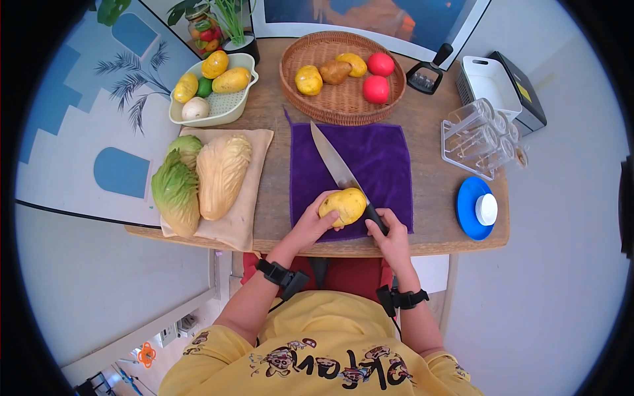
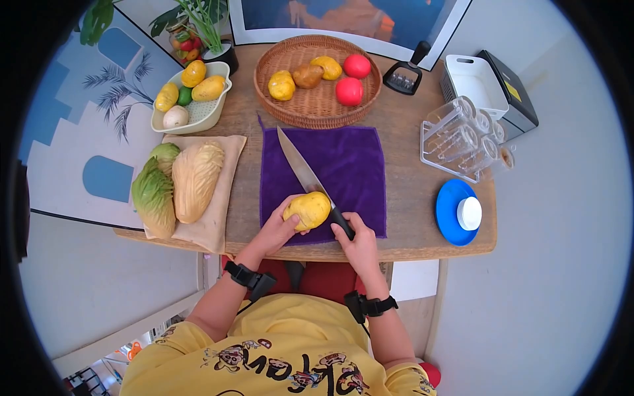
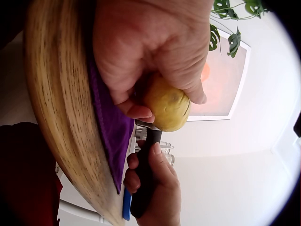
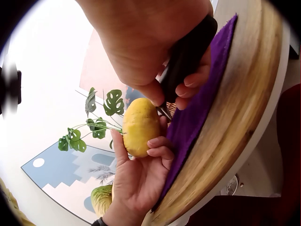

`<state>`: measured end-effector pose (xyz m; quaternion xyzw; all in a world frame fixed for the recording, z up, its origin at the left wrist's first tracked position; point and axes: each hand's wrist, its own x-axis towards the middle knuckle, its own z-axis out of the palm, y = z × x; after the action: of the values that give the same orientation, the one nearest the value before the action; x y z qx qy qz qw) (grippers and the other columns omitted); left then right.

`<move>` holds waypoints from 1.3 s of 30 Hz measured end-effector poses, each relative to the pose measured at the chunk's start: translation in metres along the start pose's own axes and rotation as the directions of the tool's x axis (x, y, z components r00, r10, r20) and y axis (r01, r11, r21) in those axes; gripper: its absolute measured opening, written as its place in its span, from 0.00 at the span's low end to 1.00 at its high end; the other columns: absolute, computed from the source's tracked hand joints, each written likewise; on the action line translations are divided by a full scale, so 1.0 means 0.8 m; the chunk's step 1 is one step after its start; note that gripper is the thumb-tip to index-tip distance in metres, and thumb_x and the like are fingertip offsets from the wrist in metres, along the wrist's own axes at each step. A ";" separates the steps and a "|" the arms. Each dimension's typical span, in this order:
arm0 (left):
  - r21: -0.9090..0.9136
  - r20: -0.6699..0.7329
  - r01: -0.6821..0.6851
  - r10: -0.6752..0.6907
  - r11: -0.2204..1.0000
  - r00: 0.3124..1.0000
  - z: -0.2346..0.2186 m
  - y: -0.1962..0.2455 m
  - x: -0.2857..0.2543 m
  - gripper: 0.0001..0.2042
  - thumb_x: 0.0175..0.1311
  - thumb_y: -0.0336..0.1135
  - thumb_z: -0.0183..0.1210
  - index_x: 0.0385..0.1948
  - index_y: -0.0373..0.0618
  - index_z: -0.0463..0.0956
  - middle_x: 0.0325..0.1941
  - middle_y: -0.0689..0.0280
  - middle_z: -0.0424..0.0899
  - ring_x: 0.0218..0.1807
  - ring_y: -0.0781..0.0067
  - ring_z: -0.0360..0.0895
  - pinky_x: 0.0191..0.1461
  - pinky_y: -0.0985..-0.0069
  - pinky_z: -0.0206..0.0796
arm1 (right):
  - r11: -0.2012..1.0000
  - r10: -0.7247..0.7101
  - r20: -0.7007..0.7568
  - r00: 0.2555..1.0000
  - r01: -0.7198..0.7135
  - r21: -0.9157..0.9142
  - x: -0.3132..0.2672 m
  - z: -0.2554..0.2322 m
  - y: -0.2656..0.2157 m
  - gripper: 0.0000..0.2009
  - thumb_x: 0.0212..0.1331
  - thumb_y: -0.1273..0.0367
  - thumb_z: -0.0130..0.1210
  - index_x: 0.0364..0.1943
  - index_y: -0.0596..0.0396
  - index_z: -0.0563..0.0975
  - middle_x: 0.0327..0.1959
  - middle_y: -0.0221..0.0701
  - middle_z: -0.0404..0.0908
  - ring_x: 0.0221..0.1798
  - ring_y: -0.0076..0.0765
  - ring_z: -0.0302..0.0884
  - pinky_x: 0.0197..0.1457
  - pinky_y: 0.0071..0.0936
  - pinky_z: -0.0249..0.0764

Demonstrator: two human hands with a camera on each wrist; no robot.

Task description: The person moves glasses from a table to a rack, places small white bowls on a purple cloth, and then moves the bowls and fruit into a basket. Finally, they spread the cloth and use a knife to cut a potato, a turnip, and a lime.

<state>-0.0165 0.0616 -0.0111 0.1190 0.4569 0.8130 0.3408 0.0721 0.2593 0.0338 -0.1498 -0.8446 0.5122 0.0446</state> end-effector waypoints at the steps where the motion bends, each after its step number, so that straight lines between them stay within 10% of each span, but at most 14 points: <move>1: -0.009 0.008 -0.001 0.002 1.000 1.000 0.000 0.000 0.001 0.24 0.75 0.39 0.58 0.67 0.43 0.64 0.51 0.64 0.78 0.44 0.77 0.76 0.47 0.78 0.73 | 0.998 0.048 0.031 0.998 -0.049 0.047 0.000 0.003 0.005 0.12 0.66 0.66 0.63 0.46 0.58 0.78 0.25 0.34 0.82 0.26 0.29 0.79 0.31 0.29 0.72; 17: 0.121 -0.087 -0.032 0.043 0.992 0.995 -0.002 0.022 -0.004 0.24 0.75 0.46 0.57 0.66 0.44 0.64 0.53 0.62 0.78 0.46 0.73 0.77 0.47 0.76 0.73 | 0.938 0.133 0.151 0.980 -0.174 0.300 0.004 0.003 0.018 0.09 0.69 0.67 0.60 0.44 0.57 0.77 0.21 0.25 0.77 0.19 0.16 0.67 0.23 0.21 0.63; 39: 0.133 -0.187 -0.056 0.081 0.990 0.979 -0.021 0.028 0.003 0.21 0.74 0.33 0.57 0.66 0.44 0.64 0.51 0.59 0.80 0.42 0.72 0.82 0.43 0.75 0.80 | 0.992 0.071 0.002 0.997 -0.071 0.101 -0.009 0.010 0.021 0.12 0.67 0.66 0.62 0.47 0.58 0.78 0.23 0.31 0.80 0.22 0.24 0.74 0.27 0.26 0.69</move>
<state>-0.0368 0.0442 -0.0018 0.0772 0.5340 0.8012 0.2587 0.0807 0.2574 0.0156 -0.1777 -0.8118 0.5552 0.0347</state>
